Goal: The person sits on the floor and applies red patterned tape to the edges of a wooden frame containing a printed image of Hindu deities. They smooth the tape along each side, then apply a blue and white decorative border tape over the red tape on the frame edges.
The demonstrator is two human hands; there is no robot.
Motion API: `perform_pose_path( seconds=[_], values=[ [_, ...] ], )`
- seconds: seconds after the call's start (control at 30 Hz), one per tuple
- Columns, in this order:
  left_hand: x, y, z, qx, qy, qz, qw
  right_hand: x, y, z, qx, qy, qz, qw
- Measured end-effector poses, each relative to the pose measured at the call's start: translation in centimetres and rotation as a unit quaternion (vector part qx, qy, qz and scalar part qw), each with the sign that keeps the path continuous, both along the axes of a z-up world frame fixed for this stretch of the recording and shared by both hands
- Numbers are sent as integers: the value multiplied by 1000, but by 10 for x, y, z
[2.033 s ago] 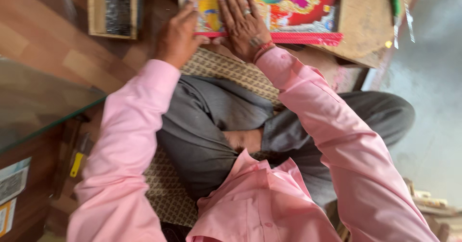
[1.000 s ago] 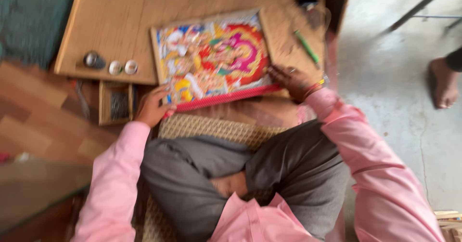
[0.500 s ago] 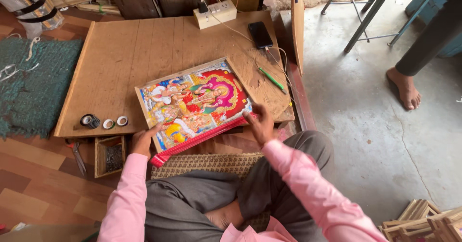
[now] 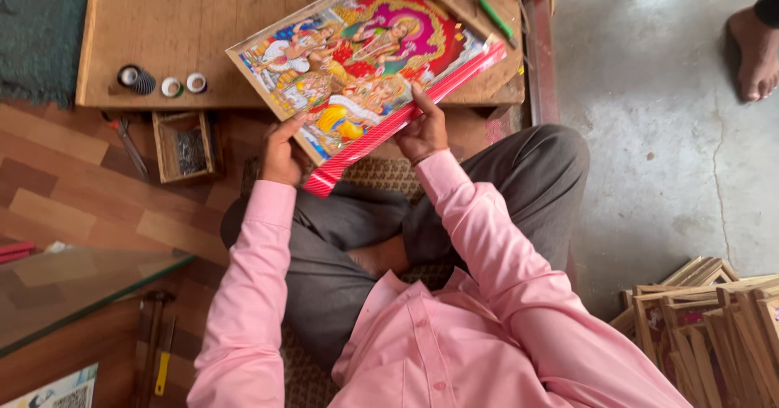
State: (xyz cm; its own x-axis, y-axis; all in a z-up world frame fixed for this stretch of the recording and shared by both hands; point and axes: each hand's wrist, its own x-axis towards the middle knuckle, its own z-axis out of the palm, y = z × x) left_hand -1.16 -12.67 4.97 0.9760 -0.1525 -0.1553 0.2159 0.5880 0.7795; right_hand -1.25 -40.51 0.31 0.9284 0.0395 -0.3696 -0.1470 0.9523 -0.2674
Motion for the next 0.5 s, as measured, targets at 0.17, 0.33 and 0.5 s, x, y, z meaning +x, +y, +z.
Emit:
perform_pose_path(
  seconds=[0.17,0.33,0.5],
  values=[
    [-59,-9,9,62,73,-25,995,-2,-22,-2,-90,-68,-3,994],
    [-66,-12,12,412,-141,228,871,20,-79,79,-276,-214,-28,937],
    [-12,-15,19,286,-234,236,899,12,-72,175,-573,-320,95,748]
  ],
)
